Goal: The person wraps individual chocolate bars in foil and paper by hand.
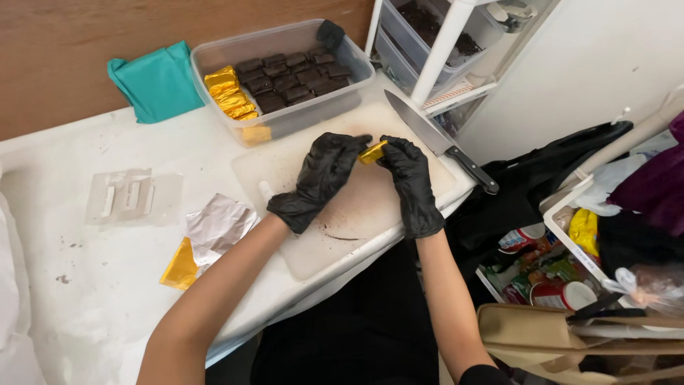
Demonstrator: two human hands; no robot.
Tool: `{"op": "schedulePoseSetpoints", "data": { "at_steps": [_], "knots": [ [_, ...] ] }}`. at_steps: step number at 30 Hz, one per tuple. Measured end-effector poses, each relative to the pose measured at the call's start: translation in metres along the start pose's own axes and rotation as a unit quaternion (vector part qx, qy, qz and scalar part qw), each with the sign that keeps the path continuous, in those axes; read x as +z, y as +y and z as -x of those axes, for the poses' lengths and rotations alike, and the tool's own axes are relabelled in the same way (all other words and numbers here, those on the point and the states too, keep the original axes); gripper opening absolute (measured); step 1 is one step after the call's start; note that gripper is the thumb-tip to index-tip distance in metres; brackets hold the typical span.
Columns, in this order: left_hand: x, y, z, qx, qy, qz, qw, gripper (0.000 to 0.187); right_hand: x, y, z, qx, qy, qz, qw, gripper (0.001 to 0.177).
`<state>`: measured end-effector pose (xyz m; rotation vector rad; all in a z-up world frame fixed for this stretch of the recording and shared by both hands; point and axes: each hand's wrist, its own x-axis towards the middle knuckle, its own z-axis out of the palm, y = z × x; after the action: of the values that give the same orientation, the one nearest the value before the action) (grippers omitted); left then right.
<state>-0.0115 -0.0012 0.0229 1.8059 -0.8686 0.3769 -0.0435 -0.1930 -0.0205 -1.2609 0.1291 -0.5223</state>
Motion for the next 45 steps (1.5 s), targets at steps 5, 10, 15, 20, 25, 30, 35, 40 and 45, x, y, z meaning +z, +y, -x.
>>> {"op": "schedulePoseSetpoints", "data": {
  "at_steps": [5, 10, 15, 20, 25, 30, 35, 40, 45],
  "knots": [
    [0.004, -0.031, -0.003, 0.005, -0.01, 0.054, 0.998, 0.034, -0.001, -0.003, 0.001, 0.053, 0.019, -0.067, 0.996, 0.031],
    [0.004, -0.023, 0.003, 0.061, 0.053, -0.02, 0.997, 0.035, 0.001, -0.001, -0.003, 0.044, 0.013, -0.054, 0.997, 0.032],
    [-0.022, -0.005, 0.002, 0.199, 0.013, -0.196, 0.96, 0.021, 0.009, -0.007, 0.005, -0.095, -0.08, 0.274, 0.954, 0.046],
    [-0.02, 0.003, -0.001, 0.149, -0.102, -0.108, 0.978, 0.04, 0.023, -0.028, 0.015, 0.014, -0.033, 0.095, 0.995, 0.035],
    [-0.014, -0.01, -0.008, 0.127, 0.05, -0.144, 0.98, 0.016, 0.03, -0.031, 0.013, 0.026, -0.071, 0.161, 0.984, 0.033],
    [-0.018, -0.034, -0.011, 0.025, 0.027, -0.03, 0.999, 0.013, 0.019, -0.016, -0.011, 0.047, -0.128, 0.214, 0.967, 0.029],
    [-0.037, -0.01, -0.006, 0.057, -0.117, -0.047, 0.99, 0.016, 0.017, -0.011, -0.009, 0.066, -0.155, 0.054, 0.984, 0.058],
    [-0.013, -0.048, 0.003, -0.06, -0.129, 0.098, 0.985, 0.027, 0.031, -0.018, 0.0, 0.026, -0.053, 0.148, 0.987, 0.031],
    [-0.009, -0.054, 0.007, -0.034, -0.133, 0.019, 0.99, 0.027, 0.038, -0.05, 0.033, -0.029, -0.088, 0.408, 0.908, 0.028]
  ]
}}
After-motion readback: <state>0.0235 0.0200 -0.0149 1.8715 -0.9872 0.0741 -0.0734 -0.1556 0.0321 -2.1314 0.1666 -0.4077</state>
